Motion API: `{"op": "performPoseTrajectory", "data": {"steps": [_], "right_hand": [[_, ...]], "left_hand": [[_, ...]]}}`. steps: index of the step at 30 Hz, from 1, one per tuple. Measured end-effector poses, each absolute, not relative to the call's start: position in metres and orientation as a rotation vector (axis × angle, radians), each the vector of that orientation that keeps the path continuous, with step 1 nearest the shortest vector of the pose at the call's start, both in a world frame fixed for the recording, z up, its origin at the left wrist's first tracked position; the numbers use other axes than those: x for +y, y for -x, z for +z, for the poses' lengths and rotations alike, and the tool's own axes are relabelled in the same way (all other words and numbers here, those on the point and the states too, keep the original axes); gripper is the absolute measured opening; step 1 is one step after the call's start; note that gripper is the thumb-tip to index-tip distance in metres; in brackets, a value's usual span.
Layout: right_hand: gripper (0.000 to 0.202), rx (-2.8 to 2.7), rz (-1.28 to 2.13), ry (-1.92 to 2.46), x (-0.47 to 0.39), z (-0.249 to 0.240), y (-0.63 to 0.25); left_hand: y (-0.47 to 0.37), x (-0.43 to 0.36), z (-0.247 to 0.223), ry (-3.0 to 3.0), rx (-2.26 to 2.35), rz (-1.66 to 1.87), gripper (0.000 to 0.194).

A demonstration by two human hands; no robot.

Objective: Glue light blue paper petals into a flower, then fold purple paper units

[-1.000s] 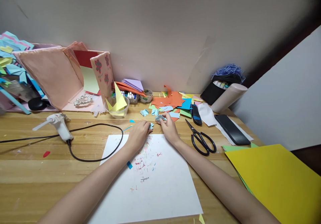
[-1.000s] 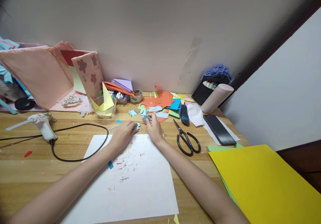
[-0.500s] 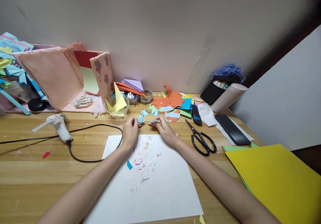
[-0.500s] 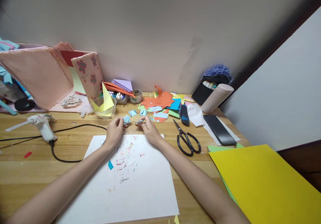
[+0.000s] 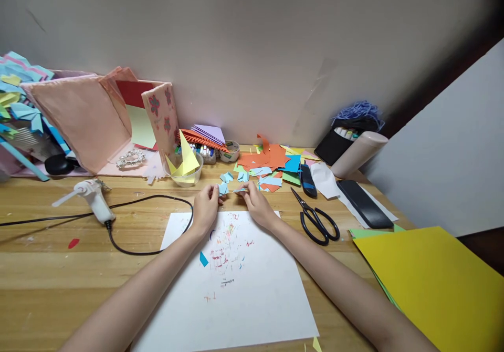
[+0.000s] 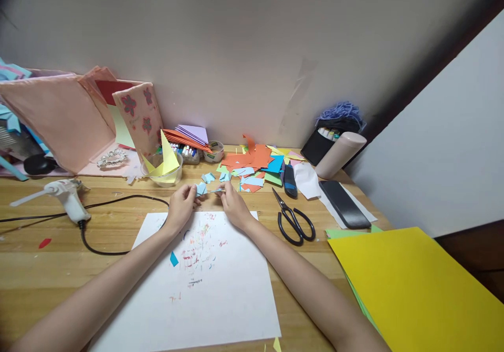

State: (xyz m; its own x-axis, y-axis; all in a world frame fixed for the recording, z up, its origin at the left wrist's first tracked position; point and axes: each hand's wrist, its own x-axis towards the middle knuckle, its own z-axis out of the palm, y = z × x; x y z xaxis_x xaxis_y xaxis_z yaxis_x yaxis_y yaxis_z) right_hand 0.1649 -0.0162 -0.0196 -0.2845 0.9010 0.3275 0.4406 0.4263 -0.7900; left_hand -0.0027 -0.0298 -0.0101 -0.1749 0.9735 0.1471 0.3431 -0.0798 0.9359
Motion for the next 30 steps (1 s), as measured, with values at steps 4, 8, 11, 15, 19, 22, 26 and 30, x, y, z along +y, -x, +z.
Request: {"op": "performPoseTrajectory", "data": {"steps": [4,8,11,15,19,22,26,30], "right_hand": [[0.014,-1.683,0.638,1.249,-0.01,-0.0226,-0.1683],[0.015,-1.671,0.693,1.131,-0.0148,-0.0199,-0.1673],[0.011,-1.655,0.778,1.116,-0.0181,-0.0195,-0.1633],[0.014,-1.562,0.877,1.183,-0.0144,-0.0243,-0.1618],[0.027,-1.501,0.916,1.219,-0.0129,-0.0256,-0.1618],[0.027,-1.534,0.884,1.241,-0.0146,-0.0216,-0.1609],[0.018,-1.5,0.905,1.262,-0.0124,-0.0188,-0.1605],[0.021,-1.431,0.942,1.296,-0.0086,-0.0214,-0.1605]], "left_hand": [[0.0027,-0.0303,-0.0088,-1.457,1.559,1.257,0.032],[0.0041,-0.0293,-0.0116,-1.502,1.571,1.236,0.031],[0.005,-0.0279,-0.0152,-1.518,1.544,1.219,0.03],[0.0048,-0.0274,-0.0165,-1.577,1.549,1.216,0.029],[0.003,-0.0288,-0.0141,-1.649,1.598,1.218,0.026],[0.0019,-0.0303,-0.0129,-1.689,1.661,1.216,0.026],[0.0013,-0.0324,-0.0135,-1.73,1.696,1.228,0.022],[0.0008,-0.0342,-0.0146,-1.763,1.755,1.226,0.015]]}}
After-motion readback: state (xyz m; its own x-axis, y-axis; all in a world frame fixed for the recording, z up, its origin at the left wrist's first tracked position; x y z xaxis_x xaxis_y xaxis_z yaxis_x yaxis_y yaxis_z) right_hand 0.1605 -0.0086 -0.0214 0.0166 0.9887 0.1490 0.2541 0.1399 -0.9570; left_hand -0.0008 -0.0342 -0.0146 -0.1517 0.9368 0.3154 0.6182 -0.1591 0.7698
